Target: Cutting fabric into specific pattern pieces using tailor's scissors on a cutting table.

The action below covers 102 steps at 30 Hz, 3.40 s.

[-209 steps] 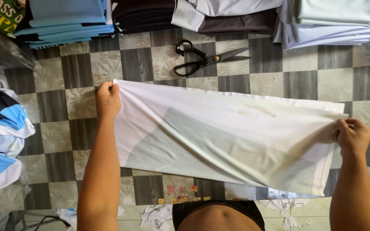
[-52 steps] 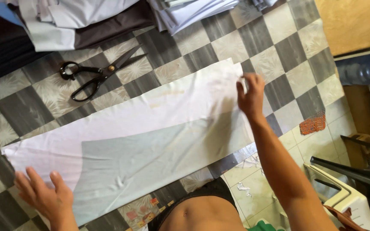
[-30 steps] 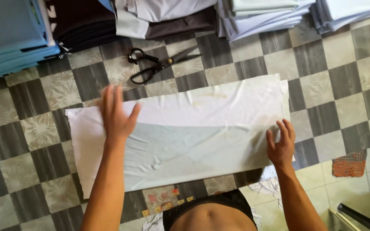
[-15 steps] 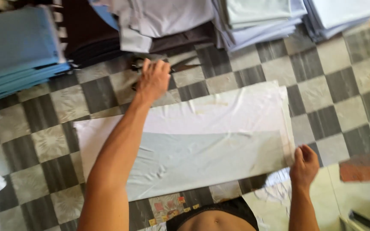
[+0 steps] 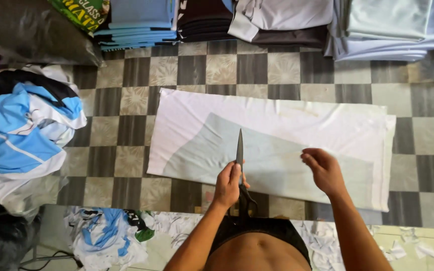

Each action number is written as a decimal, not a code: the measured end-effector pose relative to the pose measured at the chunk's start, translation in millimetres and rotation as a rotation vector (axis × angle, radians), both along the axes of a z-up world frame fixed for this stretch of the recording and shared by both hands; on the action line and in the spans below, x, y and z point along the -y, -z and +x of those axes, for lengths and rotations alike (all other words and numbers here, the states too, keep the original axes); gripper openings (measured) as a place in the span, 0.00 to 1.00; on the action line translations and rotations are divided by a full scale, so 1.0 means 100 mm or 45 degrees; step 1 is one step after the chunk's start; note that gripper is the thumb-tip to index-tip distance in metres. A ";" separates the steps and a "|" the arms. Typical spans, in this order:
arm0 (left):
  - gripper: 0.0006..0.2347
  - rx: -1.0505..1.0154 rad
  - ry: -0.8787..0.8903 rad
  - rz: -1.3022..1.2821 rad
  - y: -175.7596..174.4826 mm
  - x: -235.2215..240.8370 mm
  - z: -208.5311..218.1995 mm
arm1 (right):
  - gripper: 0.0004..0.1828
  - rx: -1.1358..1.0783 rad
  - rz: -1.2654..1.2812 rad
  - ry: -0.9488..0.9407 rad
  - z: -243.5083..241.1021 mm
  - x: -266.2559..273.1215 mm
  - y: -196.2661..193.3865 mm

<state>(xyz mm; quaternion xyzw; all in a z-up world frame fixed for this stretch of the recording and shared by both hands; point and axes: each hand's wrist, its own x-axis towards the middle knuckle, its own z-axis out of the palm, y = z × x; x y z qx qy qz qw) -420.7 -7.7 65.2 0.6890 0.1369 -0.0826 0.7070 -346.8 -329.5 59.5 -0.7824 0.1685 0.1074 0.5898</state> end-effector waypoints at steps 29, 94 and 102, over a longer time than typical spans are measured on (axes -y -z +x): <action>0.07 1.378 0.817 1.124 0.84 -4.15 -0.14 | 0.14 -0.679 0.527 -0.109 -3.35 -4.37 0.03; 0.08 1.358 1.043 1.037 0.92 -4.45 -0.09 | 0.27 -0.523 0.470 0.596 -2.43 -6.36 -0.17; 0.09 1.385 1.090 1.004 0.91 -4.54 -0.06 | 0.30 -0.497 0.525 0.647 -2.34 -6.39 0.15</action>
